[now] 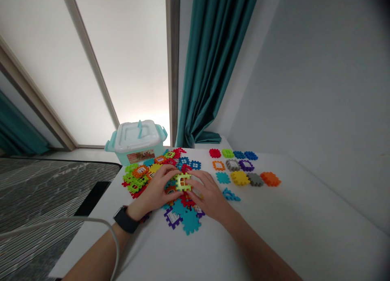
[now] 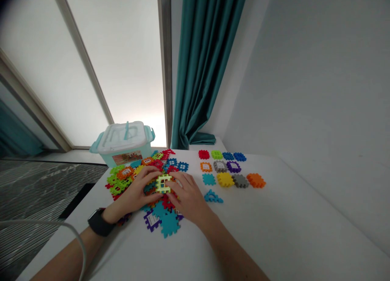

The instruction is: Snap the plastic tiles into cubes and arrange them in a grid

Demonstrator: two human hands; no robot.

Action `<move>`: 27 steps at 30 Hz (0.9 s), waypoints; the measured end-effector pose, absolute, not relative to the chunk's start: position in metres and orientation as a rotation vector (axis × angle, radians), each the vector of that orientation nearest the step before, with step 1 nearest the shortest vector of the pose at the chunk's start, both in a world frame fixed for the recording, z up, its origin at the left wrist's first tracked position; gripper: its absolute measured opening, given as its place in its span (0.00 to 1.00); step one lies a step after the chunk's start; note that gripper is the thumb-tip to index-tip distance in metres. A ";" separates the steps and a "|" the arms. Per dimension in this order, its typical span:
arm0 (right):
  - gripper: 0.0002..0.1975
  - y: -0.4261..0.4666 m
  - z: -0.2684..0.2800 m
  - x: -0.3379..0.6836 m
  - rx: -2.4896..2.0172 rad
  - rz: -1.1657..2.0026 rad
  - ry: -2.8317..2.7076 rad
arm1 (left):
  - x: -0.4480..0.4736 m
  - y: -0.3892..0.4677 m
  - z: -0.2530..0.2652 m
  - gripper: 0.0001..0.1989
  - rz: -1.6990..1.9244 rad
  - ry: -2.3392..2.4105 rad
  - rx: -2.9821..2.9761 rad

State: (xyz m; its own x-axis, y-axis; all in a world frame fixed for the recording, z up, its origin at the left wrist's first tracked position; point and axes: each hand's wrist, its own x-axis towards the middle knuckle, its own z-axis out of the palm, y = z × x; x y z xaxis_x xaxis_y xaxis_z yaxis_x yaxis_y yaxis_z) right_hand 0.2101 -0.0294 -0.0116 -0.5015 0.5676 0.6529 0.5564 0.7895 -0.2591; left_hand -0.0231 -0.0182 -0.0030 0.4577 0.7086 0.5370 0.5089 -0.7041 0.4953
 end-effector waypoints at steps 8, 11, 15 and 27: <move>0.12 -0.030 -0.013 0.214 -0.820 -0.064 -2.153 | -0.023 -0.019 0.000 0.22 1.075 1.058 2.351; 0.11 -0.031 -0.012 0.213 -0.787 -0.081 -2.135 | -0.022 -0.019 -0.001 0.20 1.073 1.043 2.319; 0.08 -0.031 -0.011 0.208 -0.792 0.035 -2.021 | -0.021 -0.019 0.001 0.11 1.070 1.035 2.300; 0.09 -0.029 -0.019 0.194 -1.042 0.642 -1.664 | -0.021 -0.020 -0.003 0.24 1.178 1.107 2.442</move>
